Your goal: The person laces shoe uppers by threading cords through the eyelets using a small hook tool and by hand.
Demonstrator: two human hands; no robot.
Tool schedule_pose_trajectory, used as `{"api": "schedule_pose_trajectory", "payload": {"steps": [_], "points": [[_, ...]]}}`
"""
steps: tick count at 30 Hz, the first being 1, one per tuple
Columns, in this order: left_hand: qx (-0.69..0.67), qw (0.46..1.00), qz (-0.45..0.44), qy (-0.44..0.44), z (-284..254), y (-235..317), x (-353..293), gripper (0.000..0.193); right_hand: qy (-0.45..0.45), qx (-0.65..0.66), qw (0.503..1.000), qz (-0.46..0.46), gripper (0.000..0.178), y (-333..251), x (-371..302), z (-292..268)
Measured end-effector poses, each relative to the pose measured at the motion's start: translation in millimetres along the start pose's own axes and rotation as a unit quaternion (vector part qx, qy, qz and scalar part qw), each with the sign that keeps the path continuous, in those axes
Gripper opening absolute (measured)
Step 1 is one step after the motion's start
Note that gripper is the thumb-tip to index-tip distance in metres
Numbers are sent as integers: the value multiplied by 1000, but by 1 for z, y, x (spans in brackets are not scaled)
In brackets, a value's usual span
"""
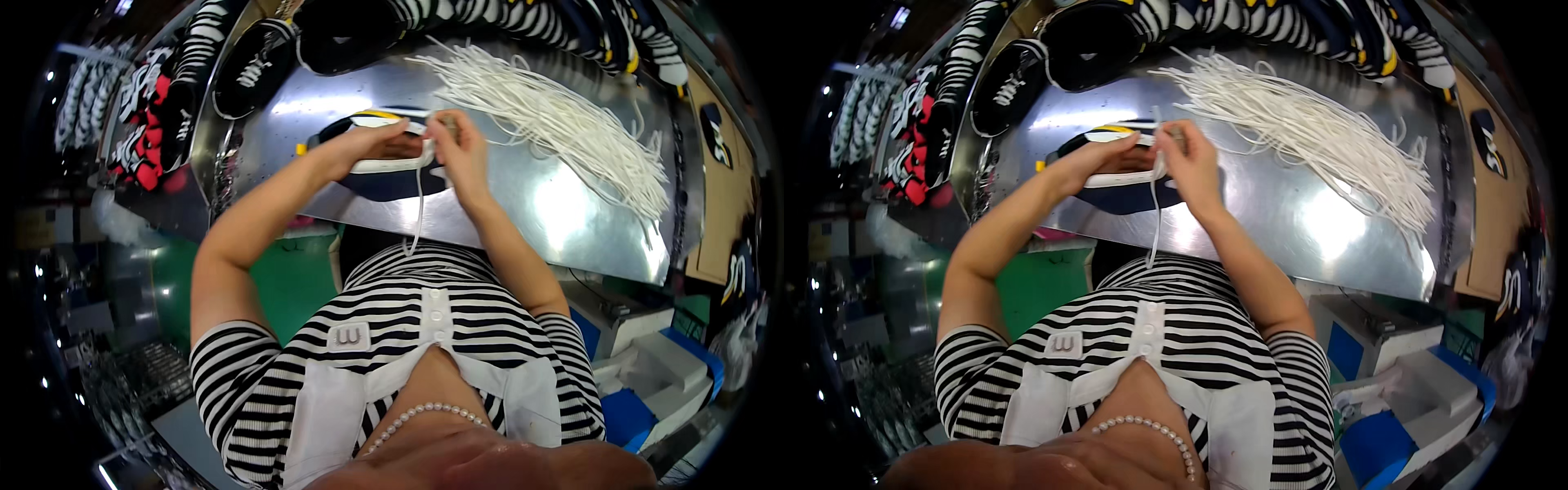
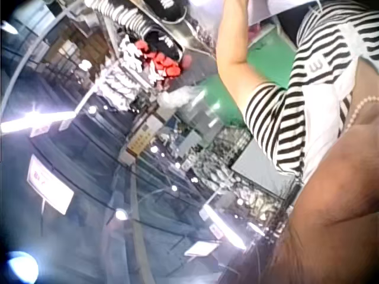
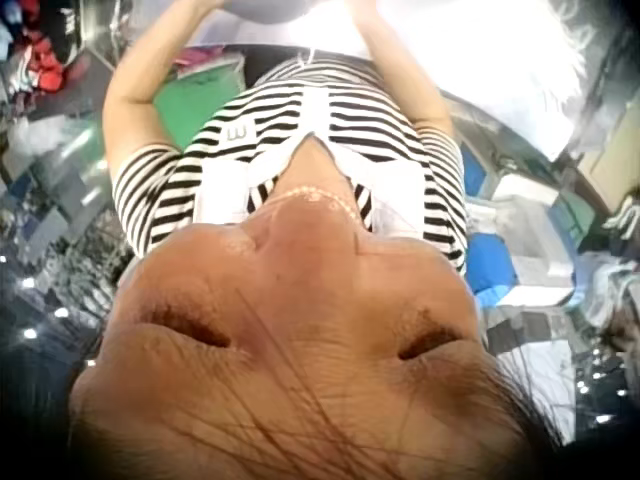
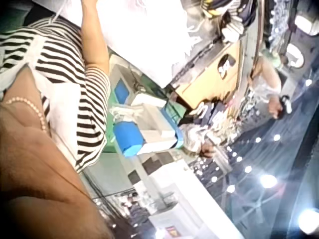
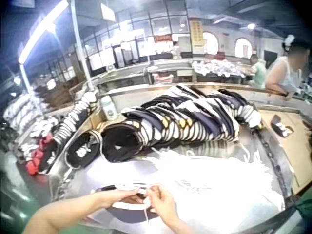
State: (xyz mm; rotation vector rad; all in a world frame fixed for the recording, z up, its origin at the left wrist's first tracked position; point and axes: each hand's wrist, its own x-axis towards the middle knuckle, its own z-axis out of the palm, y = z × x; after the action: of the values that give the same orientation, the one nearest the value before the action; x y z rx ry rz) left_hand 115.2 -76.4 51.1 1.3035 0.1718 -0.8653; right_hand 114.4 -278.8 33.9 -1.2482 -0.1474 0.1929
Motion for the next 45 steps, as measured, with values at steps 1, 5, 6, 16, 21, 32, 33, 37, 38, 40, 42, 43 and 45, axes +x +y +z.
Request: {"api": "schedule_pose_trajectory", "payload": {"steps": [1, 5, 6, 16, 21, 32, 33, 37, 38, 40, 42, 43, 45], "points": [[-22, 999, 32, 29, 26, 5, -3, 64, 0, 9, 1000, 1, 12, 2, 3, -11], [-140, 986, 79, 45, 48, -3, -16, 62, -4, 57, 998, 7, 13, -24, 1, -5], [-96, 987, 111, 66, 46, -10, -13, 60, -6, 52, 999, 8, 13, -27, -2, -7], [-109, 964, 223, 98, 67, -11, -13, 31, -54, 21, 996, 69, 10, -27, -24, -9], [-69, 947, 252, 184, 82, -3, -23, 21, -51, 6, 997, 61, 8, -25, -29, -8], [-15, 928, 250, 276, 80, -23, -25, 26, -58, -188, 980, -9, 16, -44, -44, -15], [3, 923, 269, 275, 79, -27, -23, 25, -70, -202, 977, -6, 15, -46, -43, -16], [29, 918, 300, 259, 77, -28, -22, 24, -77, -231, 970, -5, 14, -48, -37, -16], [29, 918, 298, 259, 76, -29, -23, 24, -81, -242, 967, 6, 14, -48, -36, -15], [39, 918, 296, 263, 74, -32, -27, 24, -90, -252, 963, 18, 14, -46, -33, -15], [78, 903, 306, 289, 74, -46, -28, 26, -114, -276, 954, -3, 15, -41, -29, -13], [231, 849, 362, 309, 73, -52, -31, 28, -132, -269, 954, -5, 15, -41, -27, -14], [400, 771, 367, 333, 80, -59, -41, 28, -140, -297, 944, -9, 19, -43, -25, -9]]}}
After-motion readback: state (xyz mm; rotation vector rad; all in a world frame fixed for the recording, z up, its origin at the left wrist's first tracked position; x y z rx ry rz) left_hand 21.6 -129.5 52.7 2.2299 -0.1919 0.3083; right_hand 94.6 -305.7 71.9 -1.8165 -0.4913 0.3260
